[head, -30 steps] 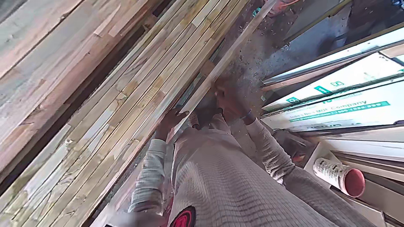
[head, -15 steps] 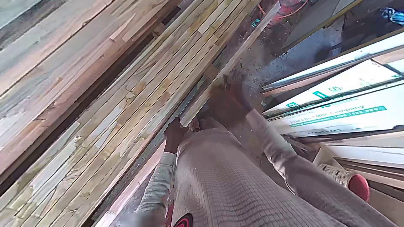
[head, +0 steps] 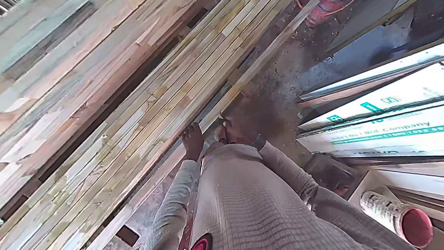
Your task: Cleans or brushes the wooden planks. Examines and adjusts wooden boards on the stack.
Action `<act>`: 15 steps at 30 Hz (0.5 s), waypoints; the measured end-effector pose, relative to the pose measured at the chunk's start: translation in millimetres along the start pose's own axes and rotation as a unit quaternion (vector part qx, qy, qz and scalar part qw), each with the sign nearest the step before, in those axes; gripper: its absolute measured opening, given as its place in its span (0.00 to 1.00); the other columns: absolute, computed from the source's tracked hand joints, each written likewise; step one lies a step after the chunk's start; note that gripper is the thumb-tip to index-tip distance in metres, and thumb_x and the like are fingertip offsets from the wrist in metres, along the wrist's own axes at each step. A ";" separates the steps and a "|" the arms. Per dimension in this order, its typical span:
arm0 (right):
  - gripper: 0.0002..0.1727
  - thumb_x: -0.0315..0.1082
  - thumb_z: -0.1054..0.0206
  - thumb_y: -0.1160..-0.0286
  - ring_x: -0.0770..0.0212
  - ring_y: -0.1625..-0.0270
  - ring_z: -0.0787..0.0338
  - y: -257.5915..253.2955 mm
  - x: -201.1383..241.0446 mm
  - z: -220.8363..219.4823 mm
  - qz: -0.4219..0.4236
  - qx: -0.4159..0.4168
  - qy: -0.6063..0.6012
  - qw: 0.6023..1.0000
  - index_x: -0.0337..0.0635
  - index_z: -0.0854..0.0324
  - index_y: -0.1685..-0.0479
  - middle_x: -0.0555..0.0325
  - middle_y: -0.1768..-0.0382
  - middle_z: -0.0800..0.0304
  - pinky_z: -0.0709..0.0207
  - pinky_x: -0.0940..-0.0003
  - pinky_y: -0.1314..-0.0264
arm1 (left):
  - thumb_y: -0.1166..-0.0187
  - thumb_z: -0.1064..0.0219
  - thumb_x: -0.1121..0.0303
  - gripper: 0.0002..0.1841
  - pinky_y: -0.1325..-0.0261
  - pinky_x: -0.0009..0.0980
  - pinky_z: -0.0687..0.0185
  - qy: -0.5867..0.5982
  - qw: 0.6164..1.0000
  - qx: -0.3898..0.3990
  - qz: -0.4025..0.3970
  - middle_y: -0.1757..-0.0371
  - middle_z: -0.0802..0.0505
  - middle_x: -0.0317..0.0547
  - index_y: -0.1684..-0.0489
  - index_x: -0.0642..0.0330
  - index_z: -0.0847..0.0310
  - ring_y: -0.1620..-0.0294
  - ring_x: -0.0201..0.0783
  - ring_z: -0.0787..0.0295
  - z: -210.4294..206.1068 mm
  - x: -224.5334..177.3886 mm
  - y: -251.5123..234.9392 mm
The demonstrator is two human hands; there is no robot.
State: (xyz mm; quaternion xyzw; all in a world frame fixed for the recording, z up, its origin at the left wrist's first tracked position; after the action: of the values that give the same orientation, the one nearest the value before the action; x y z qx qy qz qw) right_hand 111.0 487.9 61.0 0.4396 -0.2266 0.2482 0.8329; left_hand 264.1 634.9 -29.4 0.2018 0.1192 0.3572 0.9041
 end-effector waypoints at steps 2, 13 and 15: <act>0.21 0.43 0.46 0.07 0.57 0.76 0.18 9.0 -16.6 19.6 0.006 0.008 -0.148 0.989 0.33 0.17 0.40 0.47 0.71 0.16 0.20 0.61 0.69 | 0.30 0.24 0.69 0.37 0.28 0.68 0.26 0.058 0.993 0.094 -0.030 0.30 0.16 0.71 0.19 0.69 0.34 0.27 0.68 0.19 11.4 13.9 -8.8; 0.37 0.32 0.32 0.21 0.41 0.33 0.12 -68.2 -68.2 90.6 0.091 -0.230 0.009 0.969 0.51 0.36 0.09 0.39 0.28 0.16 0.21 0.42 0.28 | 0.33 0.19 0.53 0.39 0.21 0.75 0.39 0.095 0.988 0.063 0.109 0.20 0.19 0.61 0.18 0.52 0.27 0.18 0.65 0.26 -5.9 136.4 71.3; 0.39 0.33 0.31 0.22 0.32 0.30 0.17 -91.0 -77.0 67.7 0.069 -0.247 0.126 0.958 0.58 0.38 0.08 0.33 0.26 0.23 0.20 0.37 0.33 | 0.29 0.22 0.49 0.33 0.23 0.74 0.37 0.090 0.986 0.066 0.123 0.27 0.14 0.62 0.25 0.54 0.20 0.22 0.65 0.22 -13.9 151.3 79.1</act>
State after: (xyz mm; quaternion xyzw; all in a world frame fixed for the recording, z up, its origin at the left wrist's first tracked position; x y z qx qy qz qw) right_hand 96.3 369.6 -6.7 0.1681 -0.2041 0.2950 0.9182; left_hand 320.2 796.3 -17.0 0.2408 0.1974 0.4736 0.8238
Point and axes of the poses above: each hand's wrist, its own y-axis away from the middle knuckle, its own z-axis out of the back of the hand, x = y × z, the point moved 3 cm from there along -y, towards the middle knuckle
